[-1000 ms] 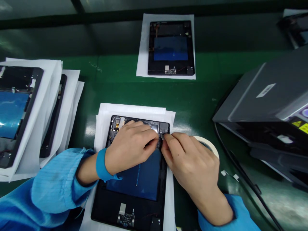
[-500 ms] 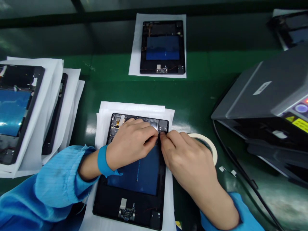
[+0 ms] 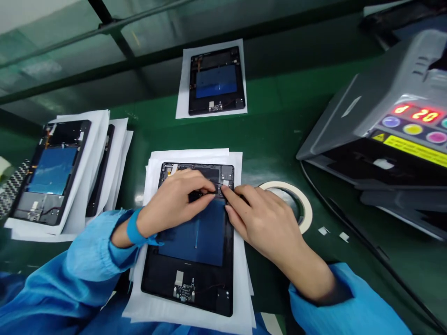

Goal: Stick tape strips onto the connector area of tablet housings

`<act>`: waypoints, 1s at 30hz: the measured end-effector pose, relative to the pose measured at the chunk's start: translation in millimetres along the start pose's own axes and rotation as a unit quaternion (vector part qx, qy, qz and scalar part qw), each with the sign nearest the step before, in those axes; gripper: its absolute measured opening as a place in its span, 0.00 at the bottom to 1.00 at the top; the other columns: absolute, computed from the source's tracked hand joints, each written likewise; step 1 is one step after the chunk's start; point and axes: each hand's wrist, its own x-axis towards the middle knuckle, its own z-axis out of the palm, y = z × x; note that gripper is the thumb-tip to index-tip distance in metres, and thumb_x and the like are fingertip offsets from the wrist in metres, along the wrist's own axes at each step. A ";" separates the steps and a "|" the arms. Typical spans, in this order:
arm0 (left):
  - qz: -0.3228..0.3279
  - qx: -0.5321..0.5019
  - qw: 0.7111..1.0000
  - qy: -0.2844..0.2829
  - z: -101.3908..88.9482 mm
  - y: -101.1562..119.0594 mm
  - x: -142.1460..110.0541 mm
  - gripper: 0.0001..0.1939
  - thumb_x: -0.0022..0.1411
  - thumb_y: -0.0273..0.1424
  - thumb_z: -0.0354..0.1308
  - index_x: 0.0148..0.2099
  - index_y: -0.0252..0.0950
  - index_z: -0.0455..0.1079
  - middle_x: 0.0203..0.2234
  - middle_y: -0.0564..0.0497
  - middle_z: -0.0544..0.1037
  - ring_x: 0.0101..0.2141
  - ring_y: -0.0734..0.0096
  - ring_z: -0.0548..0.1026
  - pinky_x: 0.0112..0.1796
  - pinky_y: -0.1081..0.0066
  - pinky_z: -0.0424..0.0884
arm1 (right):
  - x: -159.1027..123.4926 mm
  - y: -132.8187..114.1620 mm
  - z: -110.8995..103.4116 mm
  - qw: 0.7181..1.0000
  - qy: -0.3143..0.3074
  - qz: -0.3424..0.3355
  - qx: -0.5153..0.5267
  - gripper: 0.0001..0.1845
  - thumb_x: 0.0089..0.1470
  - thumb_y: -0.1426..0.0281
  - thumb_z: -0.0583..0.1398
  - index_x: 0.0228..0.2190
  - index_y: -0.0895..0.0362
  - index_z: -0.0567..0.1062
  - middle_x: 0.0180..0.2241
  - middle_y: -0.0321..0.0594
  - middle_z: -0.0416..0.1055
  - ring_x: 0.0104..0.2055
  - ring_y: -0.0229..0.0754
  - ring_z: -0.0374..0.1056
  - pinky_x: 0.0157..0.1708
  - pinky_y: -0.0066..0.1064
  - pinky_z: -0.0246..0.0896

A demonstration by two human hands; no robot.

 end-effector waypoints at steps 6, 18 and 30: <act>-0.042 0.034 0.994 0.092 -32.6 -8.8 -59.5 0.06 0.66 0.30 0.58 0.45 0.37 0.73 0.40 0.46 0.78 0.42 0.64 0.76 0.43 0.62 0.74 | -0.3 2.7 -7.1 0.998 0.032 -0.001 0.049 0.16 0.60 0.70 0.59 0.49 0.62 0.73 0.38 0.43 0.76 0.34 0.41 0.70 0.36 0.35 0.63; -0.016 0.025 0.999 -0.031 -7.2 12.7 33.0 0.03 0.62 0.26 0.61 0.33 0.36 0.72 0.31 0.52 0.77 0.35 0.69 0.74 0.41 0.68 0.70 | -1.0 -7.9 -14.2 0.995 0.054 -0.040 0.069 0.06 0.60 0.71 0.58 0.34 0.60 0.76 0.29 0.38 0.75 0.27 0.36 0.68 0.31 0.31 0.59; -0.023 0.036 0.999 -0.024 2.8 8.5 39.4 0.04 0.57 0.24 0.62 0.30 0.35 0.71 0.27 0.54 0.74 0.31 0.71 0.71 0.37 0.70 0.67 | -1.8 -7.9 -14.1 0.996 0.041 -0.043 0.067 0.09 0.61 0.72 0.55 0.34 0.59 0.76 0.26 0.36 0.72 0.25 0.35 0.65 0.29 0.31 0.56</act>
